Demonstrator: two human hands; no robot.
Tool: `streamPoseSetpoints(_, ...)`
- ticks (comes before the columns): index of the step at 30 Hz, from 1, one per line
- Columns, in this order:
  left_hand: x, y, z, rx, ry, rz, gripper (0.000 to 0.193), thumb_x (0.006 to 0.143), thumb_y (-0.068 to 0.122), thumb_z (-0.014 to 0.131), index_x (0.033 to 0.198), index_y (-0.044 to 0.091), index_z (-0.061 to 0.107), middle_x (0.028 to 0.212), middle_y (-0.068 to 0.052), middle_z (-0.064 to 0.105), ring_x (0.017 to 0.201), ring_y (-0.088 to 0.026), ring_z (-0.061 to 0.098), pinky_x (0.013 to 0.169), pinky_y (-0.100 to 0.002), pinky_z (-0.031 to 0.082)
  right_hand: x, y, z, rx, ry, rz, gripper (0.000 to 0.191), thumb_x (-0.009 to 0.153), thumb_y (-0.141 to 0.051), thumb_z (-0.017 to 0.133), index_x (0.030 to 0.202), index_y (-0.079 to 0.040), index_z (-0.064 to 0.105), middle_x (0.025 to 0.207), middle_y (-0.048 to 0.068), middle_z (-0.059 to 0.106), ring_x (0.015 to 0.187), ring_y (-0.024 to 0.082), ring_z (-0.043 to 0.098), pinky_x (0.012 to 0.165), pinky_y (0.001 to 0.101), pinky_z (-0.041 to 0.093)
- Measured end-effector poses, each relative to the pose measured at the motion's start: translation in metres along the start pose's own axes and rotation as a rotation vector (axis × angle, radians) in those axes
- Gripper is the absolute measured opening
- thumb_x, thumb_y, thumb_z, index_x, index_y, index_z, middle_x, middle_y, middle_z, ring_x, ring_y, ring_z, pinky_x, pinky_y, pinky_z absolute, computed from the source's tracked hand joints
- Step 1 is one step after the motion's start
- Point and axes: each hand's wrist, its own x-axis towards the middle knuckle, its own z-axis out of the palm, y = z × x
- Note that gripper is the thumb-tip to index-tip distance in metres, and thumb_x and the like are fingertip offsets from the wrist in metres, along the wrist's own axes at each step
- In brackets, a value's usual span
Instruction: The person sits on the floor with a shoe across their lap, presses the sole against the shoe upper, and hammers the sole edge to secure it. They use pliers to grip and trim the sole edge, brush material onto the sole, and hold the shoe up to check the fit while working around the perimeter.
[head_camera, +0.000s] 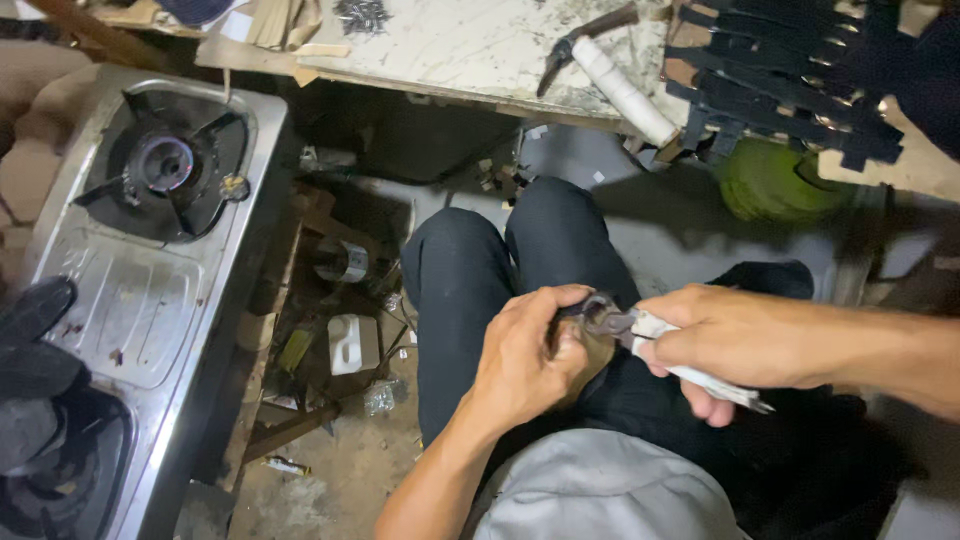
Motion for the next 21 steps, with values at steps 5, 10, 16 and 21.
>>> streamPoseSetpoints(5, 0.006, -0.006, -0.007, -0.077, -0.053, -0.193, 0.037, 0.084, 0.003, 0.063, 0.120, 0.004, 0.070, 0.087, -0.012, 0.069, 0.065, -0.019, 0.061, 0.063, -0.031, 0.051, 0.013, 0.011, 0.042, 0.072, 0.293, -0.137, 0.031, 0.096, -0.035, 0.058, 0.086, -0.006, 0.057, 0.049, 0.012, 0.057, 0.040, 0.022, 0.056, 0.043, 0.0398, 0.045)
streamPoseSetpoints(10, 0.011, -0.023, -0.018, -0.191, -0.118, -0.204, 0.036, 0.087, 0.000, 0.059, 0.122, 0.002, 0.066, 0.114, -0.011, 0.075, 0.069, -0.016, 0.064, 0.064, -0.028, 0.051, 0.051, 0.029, 0.083, -0.114, 0.761, -0.727, 0.024, 0.095, -0.025, 0.057, 0.099, -0.001, 0.062, 0.067, 0.017, 0.069, 0.059, 0.033, 0.072, 0.052, 0.0415, 0.052)
streamPoseSetpoints(16, 0.011, -0.035, -0.027, -0.299, -0.192, -0.018, 0.037, 0.093, -0.002, 0.056, 0.129, 0.000, 0.064, 0.134, -0.014, 0.071, 0.106, -0.022, 0.073, 0.087, -0.031, 0.056, 0.043, 0.022, 0.079, -0.147, 0.708, -0.608, 0.024, 0.096, -0.026, 0.059, 0.102, -0.003, 0.062, 0.072, 0.021, 0.069, 0.071, 0.040, 0.070, 0.060, 0.0471, 0.051)
streamPoseSetpoints(21, 0.011, -0.021, -0.020, -0.180, -0.281, -0.124, 0.037, 0.086, 0.001, 0.058, 0.122, 0.000, 0.068, 0.123, -0.014, 0.074, 0.080, -0.019, 0.071, 0.070, -0.030, 0.055, 0.013, 0.026, 0.046, -0.309, 0.454, -0.407, 0.021, 0.093, -0.028, 0.058, 0.098, -0.008, 0.061, 0.067, 0.022, 0.067, 0.066, 0.043, 0.067, 0.059, 0.0496, 0.050)
